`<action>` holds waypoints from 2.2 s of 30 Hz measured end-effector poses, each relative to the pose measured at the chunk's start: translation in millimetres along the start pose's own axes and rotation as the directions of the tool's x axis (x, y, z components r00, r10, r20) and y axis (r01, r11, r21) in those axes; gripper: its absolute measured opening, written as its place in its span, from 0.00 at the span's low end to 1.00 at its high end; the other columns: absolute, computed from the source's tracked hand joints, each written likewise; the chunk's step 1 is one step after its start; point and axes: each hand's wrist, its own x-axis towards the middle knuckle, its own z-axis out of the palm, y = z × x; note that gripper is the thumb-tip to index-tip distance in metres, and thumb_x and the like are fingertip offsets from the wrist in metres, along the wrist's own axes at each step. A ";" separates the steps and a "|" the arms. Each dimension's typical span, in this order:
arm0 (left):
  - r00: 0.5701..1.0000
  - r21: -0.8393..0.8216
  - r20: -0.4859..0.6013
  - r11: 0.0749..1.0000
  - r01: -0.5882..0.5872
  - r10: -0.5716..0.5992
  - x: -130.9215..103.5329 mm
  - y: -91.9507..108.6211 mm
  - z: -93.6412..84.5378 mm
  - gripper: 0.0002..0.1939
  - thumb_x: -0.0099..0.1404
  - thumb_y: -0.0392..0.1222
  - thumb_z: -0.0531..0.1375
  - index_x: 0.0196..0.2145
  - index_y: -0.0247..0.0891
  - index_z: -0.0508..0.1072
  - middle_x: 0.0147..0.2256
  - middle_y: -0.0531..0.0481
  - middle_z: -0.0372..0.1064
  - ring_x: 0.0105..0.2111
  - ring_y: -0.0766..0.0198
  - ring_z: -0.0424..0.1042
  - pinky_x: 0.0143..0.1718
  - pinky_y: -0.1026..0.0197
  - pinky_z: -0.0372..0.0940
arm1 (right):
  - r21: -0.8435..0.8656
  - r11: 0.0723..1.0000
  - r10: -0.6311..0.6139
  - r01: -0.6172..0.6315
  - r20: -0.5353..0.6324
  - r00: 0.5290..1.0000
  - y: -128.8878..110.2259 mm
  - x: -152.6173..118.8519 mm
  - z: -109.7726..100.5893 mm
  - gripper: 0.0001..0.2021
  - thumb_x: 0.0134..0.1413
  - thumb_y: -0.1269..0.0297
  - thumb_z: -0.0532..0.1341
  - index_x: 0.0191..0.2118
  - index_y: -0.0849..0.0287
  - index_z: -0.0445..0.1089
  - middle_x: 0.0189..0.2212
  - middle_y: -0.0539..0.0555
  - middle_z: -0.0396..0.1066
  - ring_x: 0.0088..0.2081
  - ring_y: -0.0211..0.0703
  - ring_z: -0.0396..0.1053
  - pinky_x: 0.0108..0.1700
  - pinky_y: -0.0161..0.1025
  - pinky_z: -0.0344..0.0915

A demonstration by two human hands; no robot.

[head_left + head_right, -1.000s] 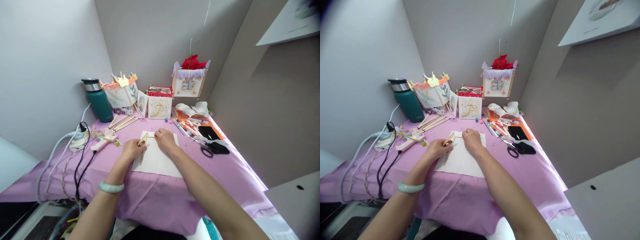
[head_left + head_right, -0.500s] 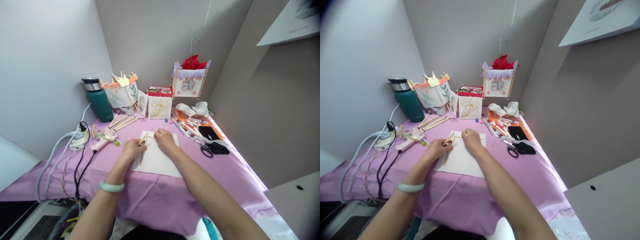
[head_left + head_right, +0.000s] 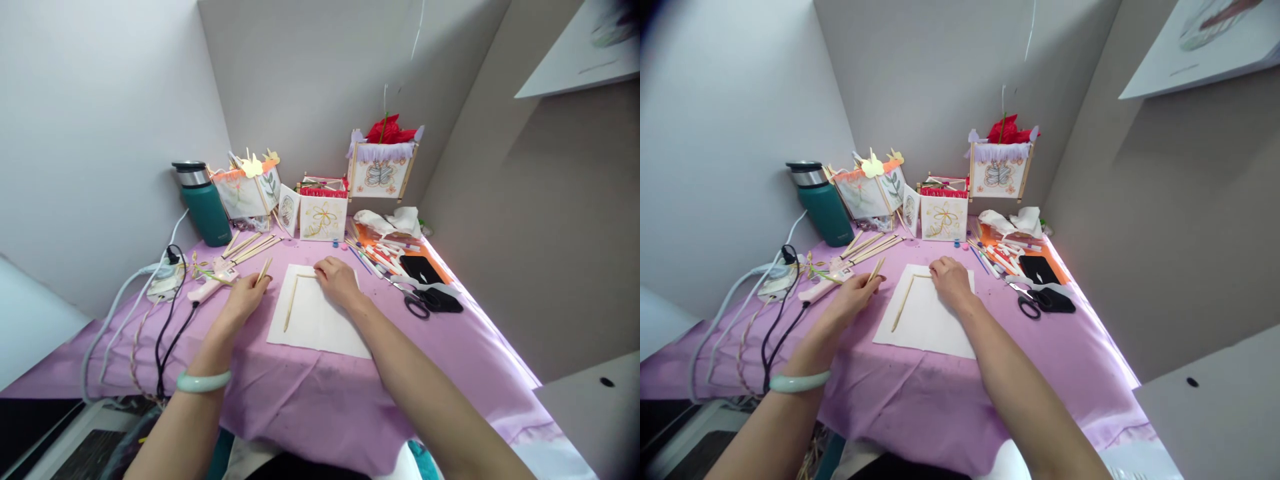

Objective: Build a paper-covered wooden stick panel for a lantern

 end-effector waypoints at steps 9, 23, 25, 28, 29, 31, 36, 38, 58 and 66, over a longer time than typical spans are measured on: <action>0.998 0.121 0.063 0.993 -0.001 -0.007 -10.2 8.6 14.7 0.12 0.57 0.42 0.57 0.35 0.37 0.77 0.30 0.47 0.75 0.31 0.59 0.71 0.32 0.63 0.57 | 0.054 0.979 -0.199 0.195 0.070 0.977 -21.8 -6.7 4.4 0.08 0.61 0.68 0.57 0.38 0.58 0.74 0.34 0.53 0.73 0.37 0.40 0.69 0.39 0.35 0.58; 0.983 0.121 0.182 0.993 -0.007 -0.016 -31.8 1.7 6.9 0.08 0.54 0.40 0.58 0.30 0.40 0.77 0.29 0.51 0.76 0.31 0.62 0.72 0.31 0.65 0.58 | -0.007 0.802 -0.586 0.597 0.179 0.790 -27.8 2.8 3.8 0.09 0.63 0.68 0.54 0.37 0.57 0.72 0.32 0.53 0.69 0.33 0.39 0.63 0.34 0.35 0.52; 0.981 0.122 0.192 0.993 -0.004 -0.019 -31.6 2.1 7.3 0.08 0.54 0.39 0.58 0.29 0.40 0.77 0.29 0.51 0.76 0.30 0.61 0.72 0.31 0.64 0.58 | -0.016 0.781 -0.611 0.624 0.183 0.770 -27.9 3.5 3.9 0.11 0.65 0.68 0.52 0.37 0.57 0.72 0.32 0.53 0.69 0.34 0.39 0.63 0.35 0.35 0.53; 0.980 0.125 0.197 0.992 -0.005 -0.020 -31.2 2.3 7.6 0.08 0.54 0.40 0.58 0.29 0.39 0.77 0.29 0.51 0.76 0.31 0.61 0.72 0.31 0.64 0.58 | -0.022 0.762 -0.633 0.647 0.183 0.752 -27.9 4.6 5.8 0.12 0.65 0.68 0.51 0.37 0.58 0.71 0.32 0.54 0.69 0.34 0.40 0.63 0.36 0.35 0.54; 0.980 0.125 0.199 0.992 -0.007 -0.019 -31.0 2.1 7.7 0.08 0.54 0.40 0.58 0.29 0.39 0.77 0.29 0.51 0.76 0.31 0.61 0.72 0.31 0.64 0.57 | -0.024 0.758 -0.637 0.651 0.182 0.749 -27.8 5.1 6.5 0.12 0.66 0.69 0.51 0.37 0.58 0.71 0.32 0.54 0.69 0.34 0.40 0.63 0.36 0.35 0.54; 0.979 0.123 0.203 0.992 -0.009 -0.016 -30.9 1.5 8.1 0.09 0.54 0.41 0.58 0.30 0.40 0.78 0.29 0.51 0.76 0.31 0.61 0.72 0.31 0.64 0.57 | -0.027 0.755 -0.640 0.655 0.181 0.746 -27.5 5.8 7.7 0.12 0.66 0.68 0.50 0.36 0.58 0.71 0.32 0.54 0.70 0.34 0.40 0.63 0.36 0.36 0.54; 0.981 0.123 0.196 0.992 -0.013 -0.012 -30.6 0.7 9.8 0.09 0.54 0.42 0.58 0.30 0.39 0.77 0.29 0.50 0.76 0.31 0.61 0.72 0.31 0.63 0.57 | -0.020 0.773 -0.623 0.635 0.168 0.764 -28.7 5.5 9.5 0.13 0.66 0.68 0.51 0.36 0.59 0.72 0.31 0.54 0.71 0.35 0.41 0.64 0.36 0.36 0.55; 0.983 0.126 0.182 0.992 -0.013 -0.010 -30.6 0.8 10.3 0.09 0.55 0.42 0.57 0.30 0.39 0.77 0.29 0.50 0.76 0.31 0.60 0.72 0.31 0.63 0.57 | -0.005 0.792 -0.602 0.610 0.154 0.783 -28.8 4.9 9.9 0.11 0.65 0.67 0.52 0.37 0.58 0.72 0.31 0.53 0.71 0.35 0.40 0.65 0.37 0.35 0.55; 0.986 0.226 0.166 0.972 -0.069 0.031 -35.6 7.7 16.4 0.16 0.58 0.47 0.58 0.42 0.45 0.78 0.28 0.50 0.75 0.28 0.62 0.68 0.28 0.64 0.51 | 0.020 0.994 -0.111 0.110 0.033 0.993 8.0 3.9 9.5 0.08 0.60 0.66 0.59 0.36 0.58 0.76 0.35 0.54 0.73 0.40 0.43 0.65 0.43 0.39 0.57; 0.984 0.253 0.176 0.965 -0.074 0.030 -35.2 8.0 18.0 0.13 0.59 0.49 0.57 0.37 0.46 0.79 0.31 0.49 0.76 0.31 0.60 0.71 0.29 0.64 0.52 | 0.005 0.997 -0.080 0.080 0.034 0.996 4.7 5.1 9.6 0.08 0.60 0.67 0.58 0.37 0.58 0.76 0.36 0.55 0.73 0.40 0.43 0.65 0.43 0.39 0.57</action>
